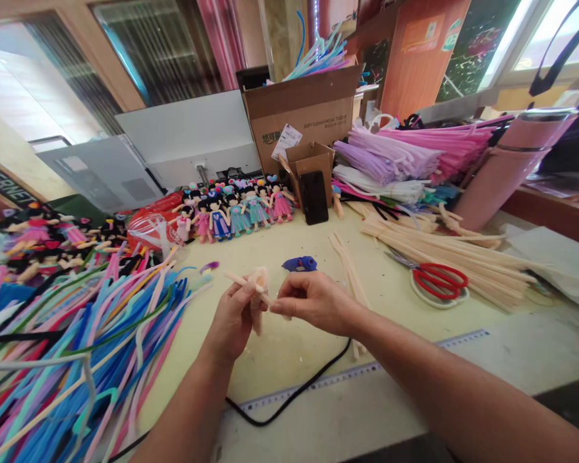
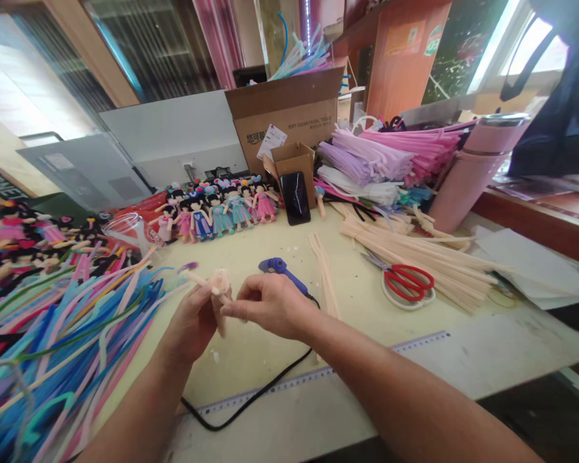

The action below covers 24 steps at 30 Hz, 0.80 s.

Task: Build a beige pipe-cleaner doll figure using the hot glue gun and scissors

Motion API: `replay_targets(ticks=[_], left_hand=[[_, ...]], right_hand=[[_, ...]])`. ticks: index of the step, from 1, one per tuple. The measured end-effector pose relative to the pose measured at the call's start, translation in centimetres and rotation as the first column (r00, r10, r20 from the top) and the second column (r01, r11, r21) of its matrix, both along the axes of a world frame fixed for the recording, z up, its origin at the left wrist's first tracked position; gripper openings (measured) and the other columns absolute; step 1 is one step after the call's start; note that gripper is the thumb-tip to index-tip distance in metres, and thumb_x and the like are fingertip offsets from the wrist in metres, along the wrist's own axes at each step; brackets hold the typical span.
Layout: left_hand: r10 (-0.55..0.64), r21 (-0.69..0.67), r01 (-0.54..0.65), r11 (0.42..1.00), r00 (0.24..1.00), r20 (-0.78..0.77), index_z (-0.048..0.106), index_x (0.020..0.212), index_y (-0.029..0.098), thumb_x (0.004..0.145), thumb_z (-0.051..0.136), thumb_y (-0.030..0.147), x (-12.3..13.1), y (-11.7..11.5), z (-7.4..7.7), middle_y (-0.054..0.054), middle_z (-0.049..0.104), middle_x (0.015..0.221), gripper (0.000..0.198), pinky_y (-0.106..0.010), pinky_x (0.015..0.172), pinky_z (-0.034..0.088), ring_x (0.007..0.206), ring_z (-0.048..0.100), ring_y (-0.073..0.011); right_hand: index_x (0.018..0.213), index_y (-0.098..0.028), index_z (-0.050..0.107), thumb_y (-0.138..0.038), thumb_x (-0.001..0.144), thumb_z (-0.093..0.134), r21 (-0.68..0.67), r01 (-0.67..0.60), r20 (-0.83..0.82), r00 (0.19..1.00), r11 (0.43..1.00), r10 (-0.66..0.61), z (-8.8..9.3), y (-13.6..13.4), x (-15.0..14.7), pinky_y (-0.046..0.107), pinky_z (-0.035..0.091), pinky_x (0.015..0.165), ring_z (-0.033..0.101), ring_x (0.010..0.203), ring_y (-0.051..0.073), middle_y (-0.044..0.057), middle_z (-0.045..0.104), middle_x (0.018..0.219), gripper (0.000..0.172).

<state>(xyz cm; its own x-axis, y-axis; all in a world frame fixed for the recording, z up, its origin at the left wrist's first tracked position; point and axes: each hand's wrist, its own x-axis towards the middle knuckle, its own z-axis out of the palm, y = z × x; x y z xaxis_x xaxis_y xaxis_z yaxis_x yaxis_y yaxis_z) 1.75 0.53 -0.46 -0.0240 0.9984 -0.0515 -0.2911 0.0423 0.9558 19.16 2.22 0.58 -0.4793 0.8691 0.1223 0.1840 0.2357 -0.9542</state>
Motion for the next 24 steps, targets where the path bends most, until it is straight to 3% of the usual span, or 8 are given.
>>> replay_targets(ticks=[2,7,17,24], left_hand=[[0.003,-0.001,-0.003,1.0,1.0,-0.018,0.063,0.071,0.016,0.062,0.082,0.048,0.0,0.0,0.0,0.001,0.059,0.065,0.038,-0.022,0.054,0.046,0.059,0.053,-0.0112],[0.044,-0.018,-0.044,0.999,0.999,-0.008,0.063,0.077,0.016,0.063,0.082,0.045,0.4,-0.1,0.0,0.001,0.061,0.065,0.038,-0.023,0.054,0.046,0.059,0.055,-0.0118],[0.276,-0.007,-0.276,0.961,0.961,0.026,0.053,0.08,0.019,0.053,0.086,0.038,1.3,-0.3,0.2,0.004,0.067,0.064,0.046,-0.027,0.06,0.052,0.06,0.066,-0.0155],[0.254,0.046,-0.257,0.965,0.966,0.048,0.04,0.074,0.022,0.057,0.085,0.036,1.4,-0.4,0.2,0.006,0.064,0.057,0.05,-0.023,0.057,0.049,0.056,0.064,-0.0128]], right_hand=[[0.064,-0.017,0.062,-0.027,0.078,0.069,0.011,-0.045,0.021,0.999,0.999,0.045,-0.1,-0.2,-0.2,0.022,0.034,0.051,0.048,0.055,0.008,-0.003,0.059,0.059,0.019],[0.064,-0.018,0.062,-0.023,0.077,0.067,0.024,0.001,0.044,0.999,1.0,-0.002,-0.4,-0.7,-1.1,0.021,0.034,0.051,0.049,0.054,0.008,-0.004,0.058,0.057,0.016],[0.063,-0.019,0.058,-0.018,0.073,0.066,0.038,0.117,0.022,0.993,0.992,-0.118,-1.1,-1.3,-2.6,0.022,0.036,0.052,0.049,0.055,0.009,-0.004,0.058,0.059,0.012],[0.064,-0.019,0.055,-0.013,0.072,0.065,0.066,0.123,0.046,0.991,0.99,-0.126,-0.8,-1.9,-3.1,0.022,0.036,0.054,0.049,0.056,0.009,-0.005,0.057,0.06,0.015]])
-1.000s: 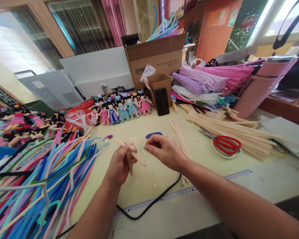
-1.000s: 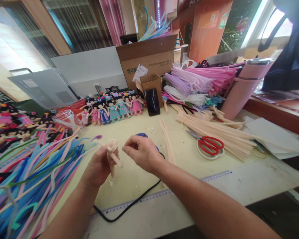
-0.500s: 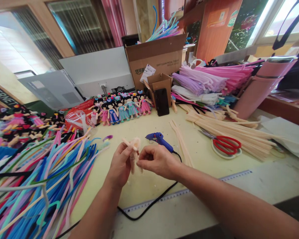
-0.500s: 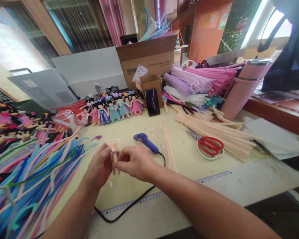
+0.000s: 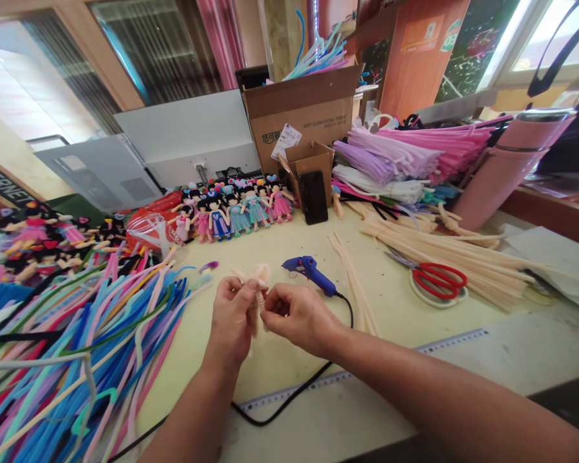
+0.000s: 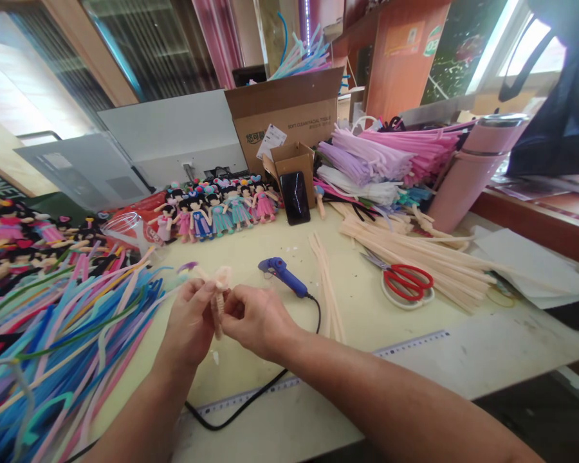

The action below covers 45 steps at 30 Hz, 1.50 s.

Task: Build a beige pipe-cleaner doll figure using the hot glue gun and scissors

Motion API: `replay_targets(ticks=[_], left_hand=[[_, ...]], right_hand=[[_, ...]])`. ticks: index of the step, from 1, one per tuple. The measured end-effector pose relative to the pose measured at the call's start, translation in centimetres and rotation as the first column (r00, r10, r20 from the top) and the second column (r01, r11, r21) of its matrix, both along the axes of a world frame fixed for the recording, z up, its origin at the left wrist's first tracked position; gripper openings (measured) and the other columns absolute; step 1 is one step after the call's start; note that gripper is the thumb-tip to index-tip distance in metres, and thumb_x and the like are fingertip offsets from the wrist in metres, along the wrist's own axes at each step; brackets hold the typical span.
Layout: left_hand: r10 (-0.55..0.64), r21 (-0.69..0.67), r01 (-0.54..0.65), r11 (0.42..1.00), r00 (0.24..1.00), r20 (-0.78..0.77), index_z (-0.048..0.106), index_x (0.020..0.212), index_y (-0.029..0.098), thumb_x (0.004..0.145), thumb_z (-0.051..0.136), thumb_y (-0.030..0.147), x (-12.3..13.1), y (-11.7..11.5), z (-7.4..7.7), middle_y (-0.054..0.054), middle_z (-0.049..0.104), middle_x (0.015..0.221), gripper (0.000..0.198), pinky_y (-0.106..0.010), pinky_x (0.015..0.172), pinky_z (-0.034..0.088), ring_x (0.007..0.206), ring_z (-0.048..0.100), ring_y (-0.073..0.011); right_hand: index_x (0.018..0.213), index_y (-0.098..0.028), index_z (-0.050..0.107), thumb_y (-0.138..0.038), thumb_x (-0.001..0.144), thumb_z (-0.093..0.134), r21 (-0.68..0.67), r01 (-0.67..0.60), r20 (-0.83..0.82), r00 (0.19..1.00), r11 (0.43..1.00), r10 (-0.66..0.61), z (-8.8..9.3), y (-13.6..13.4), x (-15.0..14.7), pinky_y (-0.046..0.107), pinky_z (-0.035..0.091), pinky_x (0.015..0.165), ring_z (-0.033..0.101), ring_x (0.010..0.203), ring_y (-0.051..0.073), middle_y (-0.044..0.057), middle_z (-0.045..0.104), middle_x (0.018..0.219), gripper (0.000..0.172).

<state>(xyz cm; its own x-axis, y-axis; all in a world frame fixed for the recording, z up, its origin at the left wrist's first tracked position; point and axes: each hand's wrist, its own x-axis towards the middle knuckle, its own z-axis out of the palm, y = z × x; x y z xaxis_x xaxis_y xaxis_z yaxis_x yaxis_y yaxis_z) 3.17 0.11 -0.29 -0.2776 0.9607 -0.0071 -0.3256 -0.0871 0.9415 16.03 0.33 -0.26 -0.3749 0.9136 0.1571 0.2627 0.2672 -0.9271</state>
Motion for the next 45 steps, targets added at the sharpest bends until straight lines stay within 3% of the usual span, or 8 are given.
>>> replay_targets(ticks=[4,8,10,12,14,18,35,45], left_hand=[[-0.061,-0.009,0.06,0.998,0.998,-0.023,0.043,0.076,0.022,0.063,0.081,0.038,-0.3,-0.2,0.3,0.006,0.062,0.057,0.044,-0.019,0.048,0.044,0.048,0.055,-0.0097],[-0.146,-0.007,0.147,0.989,0.989,0.004,0.048,0.083,0.022,0.066,0.078,0.036,-0.6,-0.4,0.9,0.006,0.061,0.06,0.037,-0.019,0.049,0.044,0.051,0.053,-0.01],[-0.175,-0.007,0.175,0.985,0.984,0.026,0.05,0.084,0.021,0.064,0.079,0.034,-0.5,-0.4,1.1,0.005,0.061,0.062,0.037,-0.019,0.051,0.044,0.053,0.053,-0.0095],[-0.187,-0.011,0.188,0.982,0.982,0.033,0.052,0.082,0.02,0.063,0.079,0.032,-0.4,-0.4,1.1,0.004,0.062,0.063,0.035,-0.019,0.052,0.044,0.055,0.053,-0.0093],[-0.193,-0.02,0.193,0.981,0.981,0.018,0.053,0.08,0.019,0.063,0.079,0.032,-0.3,-0.4,1.0,0.004,0.061,0.062,0.034,-0.018,0.051,0.043,0.056,0.053,-0.0093],[-0.191,-0.027,0.191,0.981,0.981,-0.013,0.053,0.078,0.02,0.062,0.079,0.033,-0.2,-0.4,0.7,0.006,0.059,0.061,0.034,-0.018,0.049,0.039,0.054,0.049,-0.0083],[-0.234,0.012,0.235,0.972,0.971,-0.048,0.051,0.082,0.022,0.06,0.082,0.032,-0.5,-0.4,0.2,0.005,0.059,0.062,0.039,-0.017,0.047,0.039,0.051,0.049,-0.0083],[-0.131,0.024,0.133,0.991,0.989,-0.061,0.051,0.078,0.021,0.058,0.08,0.029,-0.6,-0.2,0.4,0.006,0.059,0.059,0.036,-0.019,0.049,0.041,0.052,0.052,-0.0095]], right_hand=[[0.063,-0.019,0.057,-0.018,0.075,0.07,0.021,-0.067,-0.005,0.998,0.998,0.067,0.2,0.3,0.7,0.023,0.034,0.053,0.047,0.053,0.008,-0.006,0.055,0.056,0.018],[0.072,-0.019,0.059,-0.029,0.076,0.075,0.074,0.008,-0.085,0.996,0.997,-0.002,0.0,1.2,1.8,0.023,0.034,0.051,0.045,0.053,0.009,-0.007,0.053,0.059,0.019],[0.088,-0.02,0.061,-0.03,0.074,0.077,0.119,0.067,-0.114,0.992,0.991,-0.053,-0.1,1.5,2.0,0.024,0.037,0.053,0.049,0.058,0.01,-0.005,0.058,0.069,0.024],[0.104,-0.022,0.06,-0.029,0.071,0.08,0.198,0.098,-0.12,0.99,0.975,-0.075,-0.2,1.5,2.0,0.026,0.043,0.06,0.054,0.069,0.012,-0.002,0.062,0.084,0.04],[0.11,-0.022,0.058,-0.027,0.07,0.081,0.288,0.105,-0.11,0.991,0.952,-0.076,-0.2,1.3,1.8,0.029,0.047,0.068,0.058,0.081,0.016,0.002,0.064,0.097,0.047],[0.106,-0.022,0.057,-0.027,0.074,0.078,0.375,0.114,-0.092,0.992,0.92,-0.085,-0.4,0.9,1.5,0.033,0.049,0.076,0.059,0.089,0.018,0.004,0.064,0.1,0.038],[0.108,-0.021,0.052,-0.019,0.077,0.066,0.442,0.163,-0.159,0.982,0.882,-0.102,-0.2,0.3,1.1,0.037,0.05,0.083,0.057,0.099,0.021,0.007,0.061,0.105,0.034],[0.116,-0.021,0.051,-0.021,0.077,0.067,0.449,0.161,-0.151,0.983,0.879,-0.103,-0.4,0.2,1.1,0.038,0.051,0.086,0.057,0.105,0.022,0.008,0.06,0.113,0.042]])
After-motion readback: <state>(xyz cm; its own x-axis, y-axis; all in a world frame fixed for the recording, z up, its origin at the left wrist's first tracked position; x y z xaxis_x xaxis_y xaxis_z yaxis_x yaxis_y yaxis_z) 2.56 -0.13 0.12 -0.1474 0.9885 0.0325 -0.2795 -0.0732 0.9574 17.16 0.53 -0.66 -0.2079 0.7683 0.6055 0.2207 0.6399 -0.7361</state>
